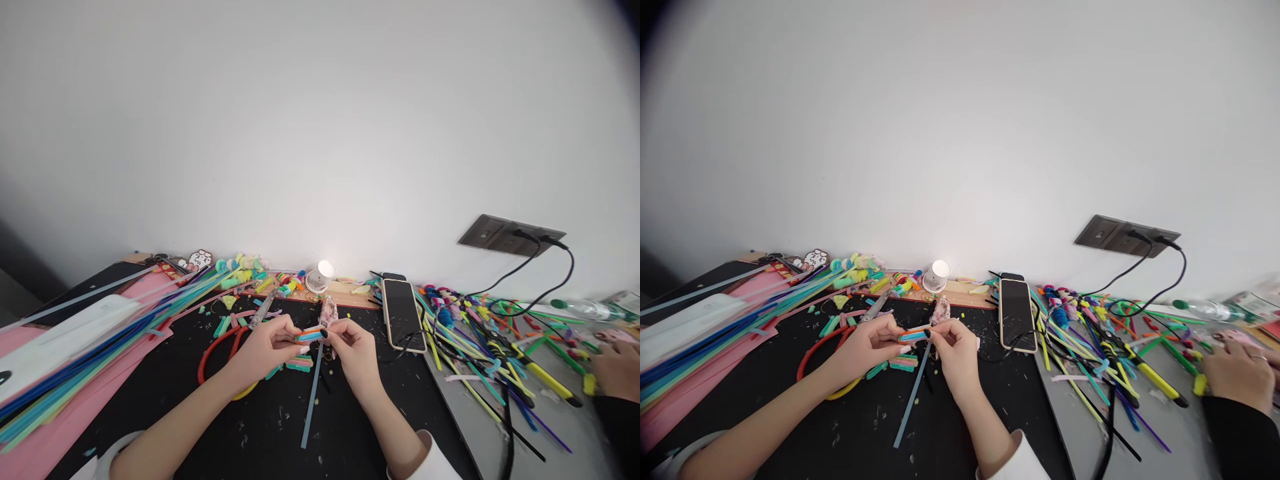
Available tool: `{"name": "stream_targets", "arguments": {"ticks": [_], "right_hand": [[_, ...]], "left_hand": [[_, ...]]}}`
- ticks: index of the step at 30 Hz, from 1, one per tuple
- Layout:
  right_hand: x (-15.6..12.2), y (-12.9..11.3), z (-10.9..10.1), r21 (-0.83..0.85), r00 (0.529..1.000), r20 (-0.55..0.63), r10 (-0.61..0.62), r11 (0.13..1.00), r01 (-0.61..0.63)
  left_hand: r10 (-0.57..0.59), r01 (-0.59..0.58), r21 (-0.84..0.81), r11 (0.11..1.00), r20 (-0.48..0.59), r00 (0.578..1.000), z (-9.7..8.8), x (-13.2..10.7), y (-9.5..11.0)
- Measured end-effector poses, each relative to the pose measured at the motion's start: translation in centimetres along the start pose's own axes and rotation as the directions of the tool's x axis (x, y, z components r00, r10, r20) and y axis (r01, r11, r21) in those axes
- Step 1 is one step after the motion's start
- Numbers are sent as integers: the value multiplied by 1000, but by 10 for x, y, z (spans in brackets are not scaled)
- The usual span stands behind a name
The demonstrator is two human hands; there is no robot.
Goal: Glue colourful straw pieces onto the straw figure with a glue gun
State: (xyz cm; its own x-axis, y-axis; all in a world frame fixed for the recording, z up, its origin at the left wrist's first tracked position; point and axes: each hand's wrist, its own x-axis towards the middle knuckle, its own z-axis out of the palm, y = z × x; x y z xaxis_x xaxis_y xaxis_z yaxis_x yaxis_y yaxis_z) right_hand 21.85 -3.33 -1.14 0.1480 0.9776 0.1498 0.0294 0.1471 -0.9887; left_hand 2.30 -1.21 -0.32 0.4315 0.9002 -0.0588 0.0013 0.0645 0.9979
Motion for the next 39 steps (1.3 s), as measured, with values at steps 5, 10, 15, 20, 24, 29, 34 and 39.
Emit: {"name": "stream_targets", "arguments": {"ticks": [5, 10, 15, 20, 24, 29, 34, 39], "right_hand": [[0, 1, 0, 5, 1000, 13, -23, 1000, 22], [0, -2, 0, -16, 999, 23, -27, 999, 28], [3, -3, -2, -32, 1000, 24, -5, 999, 6], [4, -3, -1, 70, 999, 20, 41, 997, -43], [3, -7, 1, 80, 975, 185, 122, 987, -139], [1, -5, 3, 64, 987, 130, 93, 993, -101], [1, -2, 3, 96, 986, 142, 84, 991, -98], [0, -1, 2, 82, 988, 134, 75, 993, -87]], "left_hand": [[54, -51, 82, 995, -28, 998, -1, 0, -1], [66, -64, 103, 993, -20, 998, -1, 0, 0], [56, -55, 65, 996, -3, 998, -2, 1, -1], [26, -26, 4, 1000, 23, 999, -4, 1, -1], [34, -33, -35, 999, 36, 999, -5, 1, 1], [67, -66, -16, 998, 50, 997, -3, 0, 1], [34, -36, -68, 997, -25, 999, -2, 0, 2], [30, -30, 7, 1000, -9, 1000, -2, 0, 4]]}}
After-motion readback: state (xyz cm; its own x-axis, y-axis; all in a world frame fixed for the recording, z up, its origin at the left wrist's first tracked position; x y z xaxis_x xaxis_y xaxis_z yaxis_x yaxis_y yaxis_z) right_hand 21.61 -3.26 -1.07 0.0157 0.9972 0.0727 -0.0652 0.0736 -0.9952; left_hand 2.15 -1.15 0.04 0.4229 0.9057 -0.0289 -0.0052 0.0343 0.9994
